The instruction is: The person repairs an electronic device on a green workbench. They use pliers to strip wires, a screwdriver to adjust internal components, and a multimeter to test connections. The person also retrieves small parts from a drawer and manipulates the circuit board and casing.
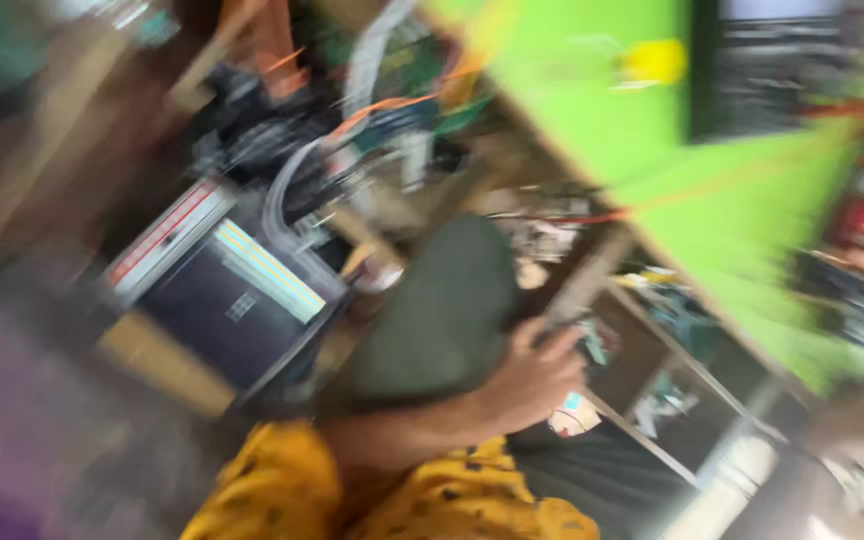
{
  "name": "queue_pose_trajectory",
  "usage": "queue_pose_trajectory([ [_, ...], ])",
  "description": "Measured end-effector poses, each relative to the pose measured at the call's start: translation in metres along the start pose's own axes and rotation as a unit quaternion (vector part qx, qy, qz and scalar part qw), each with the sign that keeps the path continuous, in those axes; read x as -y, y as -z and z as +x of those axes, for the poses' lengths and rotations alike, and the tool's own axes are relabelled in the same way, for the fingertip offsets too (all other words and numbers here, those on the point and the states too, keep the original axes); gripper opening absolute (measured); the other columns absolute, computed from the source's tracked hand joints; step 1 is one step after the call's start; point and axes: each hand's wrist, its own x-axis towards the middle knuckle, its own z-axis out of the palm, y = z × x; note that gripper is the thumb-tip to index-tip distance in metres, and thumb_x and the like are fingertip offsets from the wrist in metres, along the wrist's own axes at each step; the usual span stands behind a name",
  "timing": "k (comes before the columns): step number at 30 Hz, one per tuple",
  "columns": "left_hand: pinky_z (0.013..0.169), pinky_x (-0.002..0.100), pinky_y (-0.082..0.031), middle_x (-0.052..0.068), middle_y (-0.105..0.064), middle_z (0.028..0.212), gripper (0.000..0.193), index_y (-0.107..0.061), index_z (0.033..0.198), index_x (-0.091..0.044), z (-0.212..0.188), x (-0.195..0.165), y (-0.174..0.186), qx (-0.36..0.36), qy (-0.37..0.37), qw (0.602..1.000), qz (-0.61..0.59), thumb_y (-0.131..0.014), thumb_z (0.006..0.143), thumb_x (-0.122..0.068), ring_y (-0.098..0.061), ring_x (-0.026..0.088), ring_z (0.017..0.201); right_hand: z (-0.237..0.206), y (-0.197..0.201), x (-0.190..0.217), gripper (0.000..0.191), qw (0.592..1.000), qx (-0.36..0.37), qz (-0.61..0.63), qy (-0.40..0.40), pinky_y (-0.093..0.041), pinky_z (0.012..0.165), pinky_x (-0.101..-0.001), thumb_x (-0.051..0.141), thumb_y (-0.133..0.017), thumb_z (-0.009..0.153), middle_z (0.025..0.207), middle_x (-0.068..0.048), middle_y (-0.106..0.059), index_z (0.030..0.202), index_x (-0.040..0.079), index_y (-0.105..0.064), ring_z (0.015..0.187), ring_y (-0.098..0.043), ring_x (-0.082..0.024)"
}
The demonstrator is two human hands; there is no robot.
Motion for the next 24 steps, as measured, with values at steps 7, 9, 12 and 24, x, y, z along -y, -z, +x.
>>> queue_pose_trajectory([
  [7, 0.105, 0.068, -0.027, -0.002, -0.064, 0.116, 0.026, -0.074, 0.106, -0.017, 0.060, 0.033, -0.034, -0.004, -0.004, 0.999, 0.048, -0.065, 0.084, -0.027, -0.049, 0.025, 0.128, -0.033, 0.005, 0.054, 0.021, 0.998, 0.003, -0.035, 0.052, -0.050, 0.076, -0.0421, 0.011, -0.058, 0.099, 0.095, -0.015, -0.071, 0.110, 0.003, -0.075, 0.083, -0.064, -0.027],
  [9, 0.105, 0.065, -0.029, 0.005, -0.064, 0.124, 0.029, -0.073, 0.113, -0.014, 0.075, 0.051, -0.052, -0.037, 0.034, 0.998, 0.035, -0.064, 0.089, -0.028, -0.049, 0.029, 0.124, -0.038, 0.008, 0.081, 0.019, 0.999, -0.001, -0.041, -0.034, -0.045, 0.064, -0.0427, 0.015, -0.062, 0.097, 0.077, -0.014, -0.064, 0.105, 0.007, -0.077, 0.067, -0.058, -0.025],
  [12, 0.105, 0.067, -0.029, 0.019, -0.060, 0.127, 0.033, -0.070, 0.111, -0.010, 0.106, 0.072, -0.087, 0.007, 0.174, 0.980, 0.097, -0.065, 0.096, -0.038, -0.048, 0.040, 0.121, -0.035, 0.009, 0.107, 0.014, 0.998, -0.025, -0.032, -0.053, -0.043, 0.061, -0.0417, 0.016, -0.065, 0.098, 0.071, -0.011, -0.063, 0.102, 0.009, -0.076, 0.063, -0.058, -0.025],
  [24, 0.074, 0.045, -0.056, 0.014, -0.076, 0.088, 0.024, -0.071, 0.102, -0.005, 0.134, 0.002, -0.036, 0.110, 0.213, 0.929, -0.281, -0.072, 0.091, -0.026, -0.072, 0.032, 0.082, -0.038, 0.014, 0.117, 0.011, 0.999, -0.032, -0.010, -0.043, -0.048, 0.065, -0.0447, 0.019, -0.067, 0.096, 0.074, -0.010, -0.067, 0.102, 0.014, -0.076, 0.069, -0.065, -0.031],
])
